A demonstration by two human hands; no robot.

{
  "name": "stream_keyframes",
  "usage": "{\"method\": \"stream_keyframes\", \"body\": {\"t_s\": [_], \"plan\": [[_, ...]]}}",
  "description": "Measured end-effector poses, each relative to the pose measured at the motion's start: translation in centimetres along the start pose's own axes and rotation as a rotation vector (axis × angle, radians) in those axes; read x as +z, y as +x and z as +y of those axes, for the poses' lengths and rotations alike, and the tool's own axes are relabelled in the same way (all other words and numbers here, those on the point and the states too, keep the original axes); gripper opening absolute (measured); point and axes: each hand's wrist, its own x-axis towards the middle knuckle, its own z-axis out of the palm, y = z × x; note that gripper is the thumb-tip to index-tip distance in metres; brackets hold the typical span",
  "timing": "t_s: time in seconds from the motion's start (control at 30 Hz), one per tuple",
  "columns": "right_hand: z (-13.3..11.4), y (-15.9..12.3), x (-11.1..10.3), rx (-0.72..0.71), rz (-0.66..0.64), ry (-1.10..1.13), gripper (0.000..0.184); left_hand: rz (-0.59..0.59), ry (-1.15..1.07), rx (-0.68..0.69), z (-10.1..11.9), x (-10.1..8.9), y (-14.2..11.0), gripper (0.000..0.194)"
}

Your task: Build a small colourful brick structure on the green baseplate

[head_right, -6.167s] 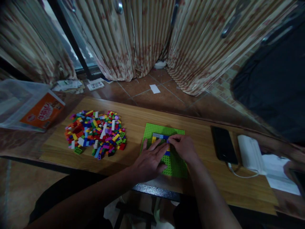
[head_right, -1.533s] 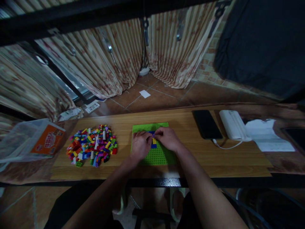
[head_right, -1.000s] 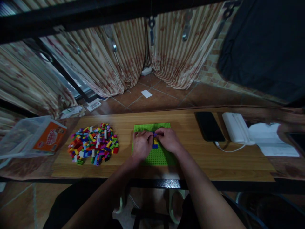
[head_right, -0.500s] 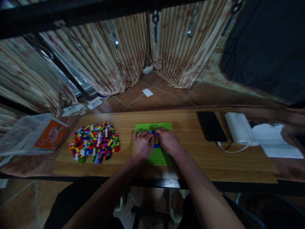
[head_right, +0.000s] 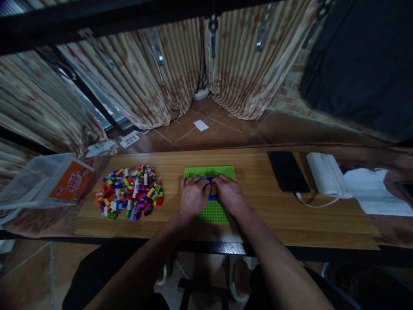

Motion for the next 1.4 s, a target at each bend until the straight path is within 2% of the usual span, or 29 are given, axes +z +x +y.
{"method": "stream_keyframes", "body": {"t_s": [0.4,0.63,0.77,0.83,0.9,1.07,1.23,1.4], "plan": [[-0.8,0.2,-0.7,0.138,0.011,0.157,0.018,-0.027,-0.011,-0.03,0.7,0.0,-0.6,0.023],[-1.3,0.4,-1.3,0.197,-0.003,0.097,0.019,0.001,-0.044,-0.065,0.9,-0.5,-1.8,0.024],[-0.3,0.3,-2.4,0.238,0.022,0.053,0.021,0.039,-0.075,-0.07,-0.1,-1.4,-1.1,0.028],[0.1,0.2,-2.8,0.283,0.053,0.047,0.021,0.048,-0.088,-0.039,-0.8,-1.9,0.1,0.029],[0.3,0.2,-2.9,0.299,0.074,0.064,0.021,0.007,-0.099,0.036,-1.5,-2.0,1.8,0.029],[-0.2,0.4,-2.1,0.196,-0.002,0.054,0.018,-0.213,-0.099,0.242,-2.5,-1.5,5.2,0.027],[0.1,0.5,-1.8,0.15,-0.084,0.03,0.019,-0.272,-0.088,0.375,-2.7,-1.0,5.6,0.021],[0.4,0.5,-1.8,0.141,-0.109,0.009,0.019,-0.22,-0.085,0.367,-2.7,-0.3,5.0,0.02]]}}
